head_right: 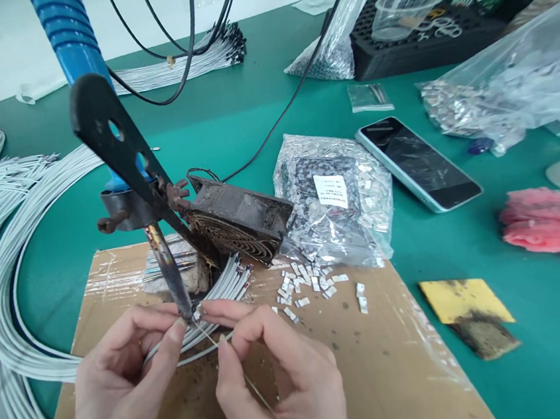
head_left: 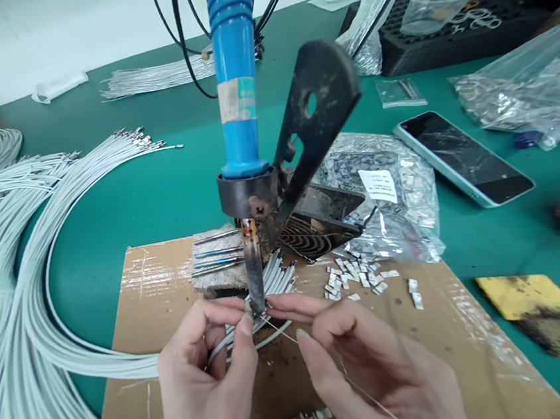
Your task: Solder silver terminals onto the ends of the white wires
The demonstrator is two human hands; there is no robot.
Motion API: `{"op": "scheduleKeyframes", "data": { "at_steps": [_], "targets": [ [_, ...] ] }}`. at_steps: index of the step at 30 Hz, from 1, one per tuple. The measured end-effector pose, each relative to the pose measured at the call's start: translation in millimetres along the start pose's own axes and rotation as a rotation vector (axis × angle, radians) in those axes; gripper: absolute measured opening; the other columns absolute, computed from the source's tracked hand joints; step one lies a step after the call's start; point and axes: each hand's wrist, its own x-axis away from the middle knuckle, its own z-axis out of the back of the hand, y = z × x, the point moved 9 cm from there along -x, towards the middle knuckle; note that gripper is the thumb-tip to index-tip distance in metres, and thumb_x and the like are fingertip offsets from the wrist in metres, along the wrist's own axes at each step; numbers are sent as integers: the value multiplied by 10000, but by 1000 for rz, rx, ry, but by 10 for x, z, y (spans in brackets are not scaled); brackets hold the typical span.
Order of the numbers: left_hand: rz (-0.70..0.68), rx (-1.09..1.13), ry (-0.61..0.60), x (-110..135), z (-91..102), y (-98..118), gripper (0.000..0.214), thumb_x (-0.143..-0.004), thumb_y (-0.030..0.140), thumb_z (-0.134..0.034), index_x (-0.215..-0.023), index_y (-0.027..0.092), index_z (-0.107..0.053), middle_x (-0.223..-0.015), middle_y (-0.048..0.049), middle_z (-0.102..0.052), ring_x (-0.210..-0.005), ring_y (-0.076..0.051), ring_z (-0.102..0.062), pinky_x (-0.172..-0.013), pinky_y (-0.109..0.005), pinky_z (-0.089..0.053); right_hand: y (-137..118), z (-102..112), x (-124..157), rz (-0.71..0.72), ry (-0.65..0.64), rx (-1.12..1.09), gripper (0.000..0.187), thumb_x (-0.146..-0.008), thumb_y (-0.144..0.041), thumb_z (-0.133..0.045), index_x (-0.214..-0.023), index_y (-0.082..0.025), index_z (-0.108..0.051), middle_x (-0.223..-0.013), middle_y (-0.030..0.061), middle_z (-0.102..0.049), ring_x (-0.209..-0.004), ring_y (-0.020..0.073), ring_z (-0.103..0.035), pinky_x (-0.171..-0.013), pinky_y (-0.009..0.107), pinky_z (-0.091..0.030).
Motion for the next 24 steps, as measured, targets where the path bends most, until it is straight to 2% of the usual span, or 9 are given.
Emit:
{"op": "scheduleKeyframes", "data": {
  "at_steps": [4, 11, 17, 24],
  "targets": [
    [-5, 25, 80, 19, 47, 37, 114, -705, 191, -769, -623, 209, -692, -751, -17, -752, -572, -111, -600, -367, -160, -261, -15, 20, -3, 7, -4, 24, 218, -865, -199, -663, -677, -268, -577, -1042, -35, -832, -920, 132, -810, -861, 125, -570],
    [-3, 58, 53, 31, 16, 51, 108, -707, 181, -768, -626, 214, -706, -755, 11, -754, -429, -46, -399, -367, -174, -228, -38, 10, -30, 59, -114, 70, 218, -880, -155, -669, -696, -256, -607, -1099, -1, -831, -952, 164, -814, -832, 155, -605],
    [1, 40, 63, 32, 29, 46, 113, -706, 188, -771, -624, 219, -700, -736, -3, -751, -598, -110, -611, -384, -153, -262, -59, 26, -36, 44, -53, 45, 220, -863, -185, -678, -672, -260, -600, -1040, 4, -840, -910, 173, -820, -844, 181, -615],
    [-2, 35, 57, 29, 32, 59, 118, -708, 187, -777, -625, 212, -697, -715, -13, -756, -614, -127, -627, -378, -155, -282, -60, 20, -12, 10, 8, -1, 222, -858, -172, -688, -664, -250, -611, -1023, 9, -836, -897, 161, -816, -850, 176, -608]
  ]
}}
